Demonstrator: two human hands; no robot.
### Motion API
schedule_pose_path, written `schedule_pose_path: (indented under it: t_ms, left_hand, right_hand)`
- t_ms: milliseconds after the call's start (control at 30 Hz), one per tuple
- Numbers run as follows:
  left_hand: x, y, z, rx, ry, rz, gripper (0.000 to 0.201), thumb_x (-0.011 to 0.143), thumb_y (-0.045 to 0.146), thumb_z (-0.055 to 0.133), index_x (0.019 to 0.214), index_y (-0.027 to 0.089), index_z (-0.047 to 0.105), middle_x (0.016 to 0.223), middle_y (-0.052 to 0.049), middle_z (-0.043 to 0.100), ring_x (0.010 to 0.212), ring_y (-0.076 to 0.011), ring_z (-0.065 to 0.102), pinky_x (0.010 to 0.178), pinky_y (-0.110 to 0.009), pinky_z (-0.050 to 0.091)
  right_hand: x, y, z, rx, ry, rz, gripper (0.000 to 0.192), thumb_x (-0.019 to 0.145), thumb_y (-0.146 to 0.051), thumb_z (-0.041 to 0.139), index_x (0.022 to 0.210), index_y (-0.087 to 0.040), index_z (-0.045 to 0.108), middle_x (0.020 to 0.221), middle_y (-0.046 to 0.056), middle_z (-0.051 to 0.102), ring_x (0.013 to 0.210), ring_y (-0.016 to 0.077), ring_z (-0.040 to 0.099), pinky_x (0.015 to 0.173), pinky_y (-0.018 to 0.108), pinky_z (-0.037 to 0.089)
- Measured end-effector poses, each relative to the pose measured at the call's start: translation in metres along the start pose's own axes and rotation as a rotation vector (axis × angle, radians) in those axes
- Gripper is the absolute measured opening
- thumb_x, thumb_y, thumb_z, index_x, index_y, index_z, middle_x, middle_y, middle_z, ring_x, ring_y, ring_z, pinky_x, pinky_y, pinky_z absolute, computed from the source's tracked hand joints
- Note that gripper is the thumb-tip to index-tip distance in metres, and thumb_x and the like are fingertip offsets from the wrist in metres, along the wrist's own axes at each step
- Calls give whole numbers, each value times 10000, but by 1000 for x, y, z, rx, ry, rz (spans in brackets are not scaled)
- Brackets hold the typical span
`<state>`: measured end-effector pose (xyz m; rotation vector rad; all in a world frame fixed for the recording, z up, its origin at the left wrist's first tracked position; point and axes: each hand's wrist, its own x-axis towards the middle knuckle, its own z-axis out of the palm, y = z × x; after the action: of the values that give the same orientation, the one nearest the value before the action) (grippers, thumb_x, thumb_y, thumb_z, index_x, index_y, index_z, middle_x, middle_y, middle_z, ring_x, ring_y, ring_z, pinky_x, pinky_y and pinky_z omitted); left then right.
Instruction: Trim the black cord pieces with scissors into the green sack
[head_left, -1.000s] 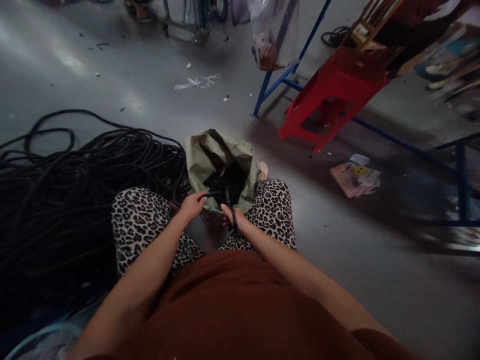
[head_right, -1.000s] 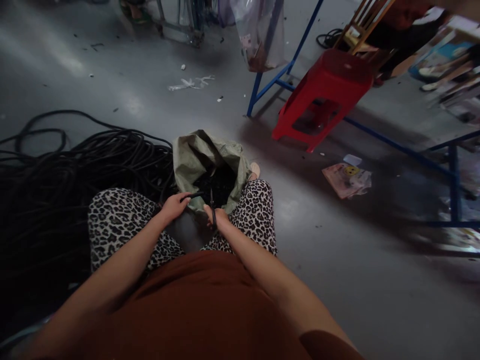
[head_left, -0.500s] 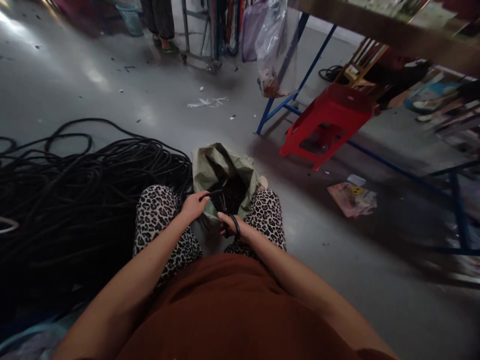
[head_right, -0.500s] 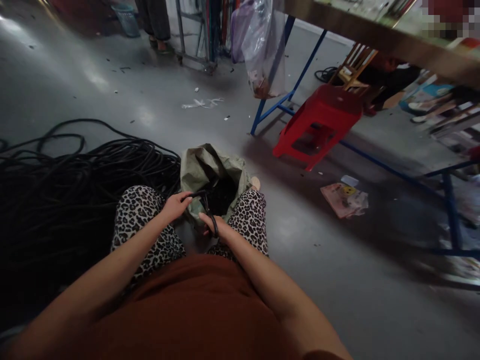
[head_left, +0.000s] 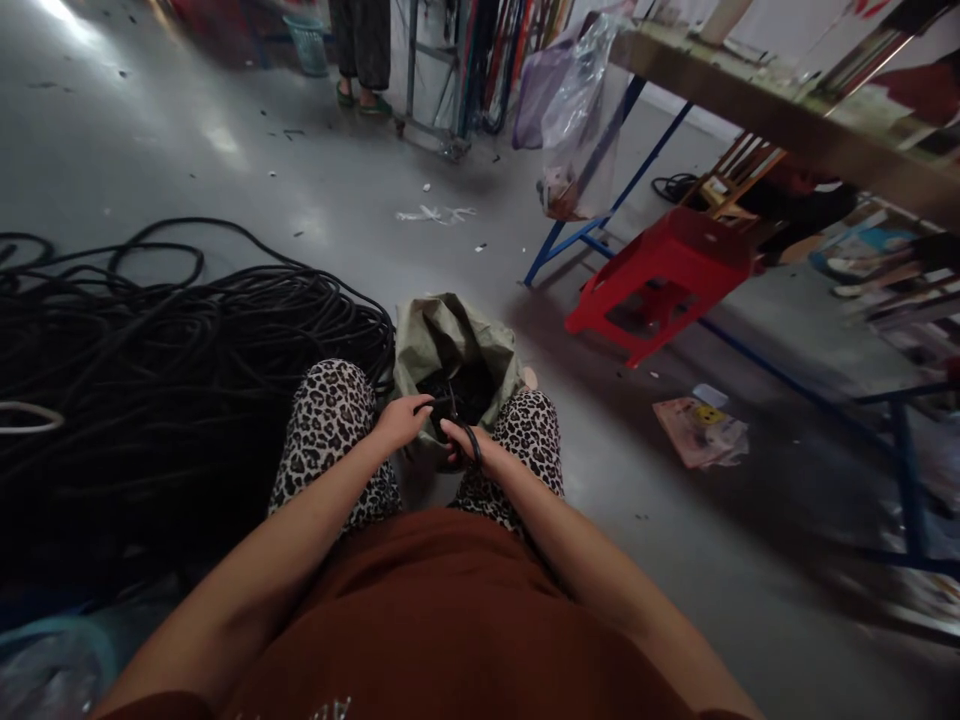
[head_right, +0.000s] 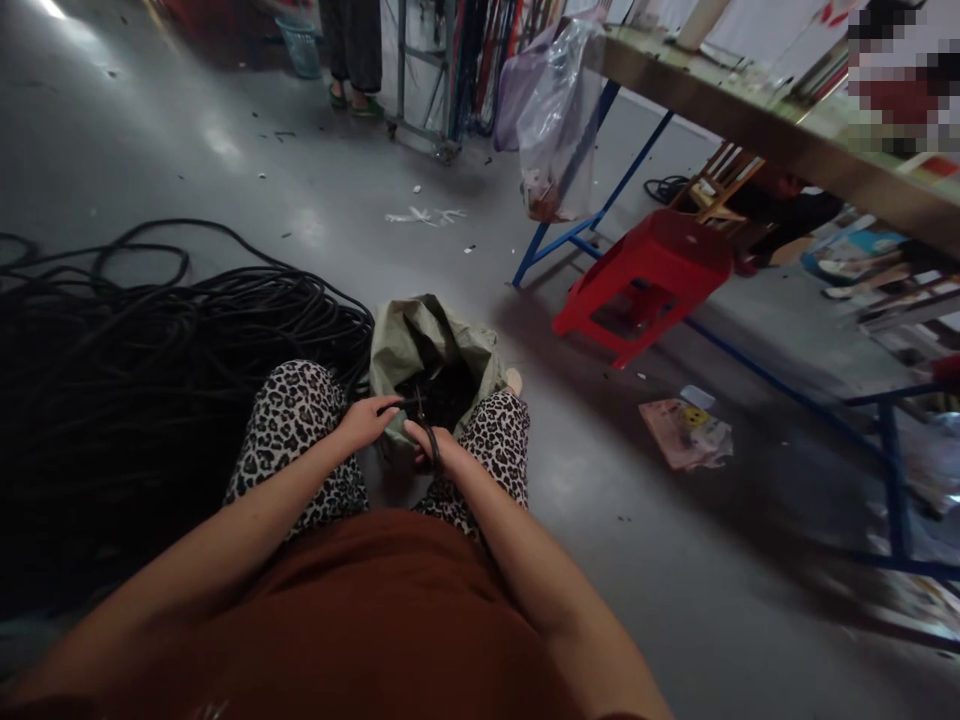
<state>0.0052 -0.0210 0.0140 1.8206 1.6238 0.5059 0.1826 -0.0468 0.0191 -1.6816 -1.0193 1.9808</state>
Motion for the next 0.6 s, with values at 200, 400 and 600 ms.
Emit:
schedule_pose_path:
  t_ms: [200,400,600]
  left_hand:
    - [-2,-4,6,53,-36,29,349,842,307,453,1112,200,647,1128,-41,659,1058,-186,587,951,-291,431]
    - [-3,-2,10,24,-65,44,351,838,295,456,1111,187,649,1115,-43,665,1049,-185,592,945,-287,436]
    - [-4,-6,16,-32,-45,36,355,832,313,457,1103,193,652,1119,-41,664,1054,-192,591,937,-296,442]
  right_hand:
    - [1,7,-3,-4,-13,0,446,778,-552,592,807,-107,595,658,31,599,479,91,550,436,180,427]
    - [2,11,-4,-7,66,23,437,788,-542,583,696,-116,556,621,46,594,488,115,566,451,204,448]
    - [3,16,-1,-55,102,49,465,807,-586,519,703,-133,546,594,60,584,468,154,584,405,233,447]
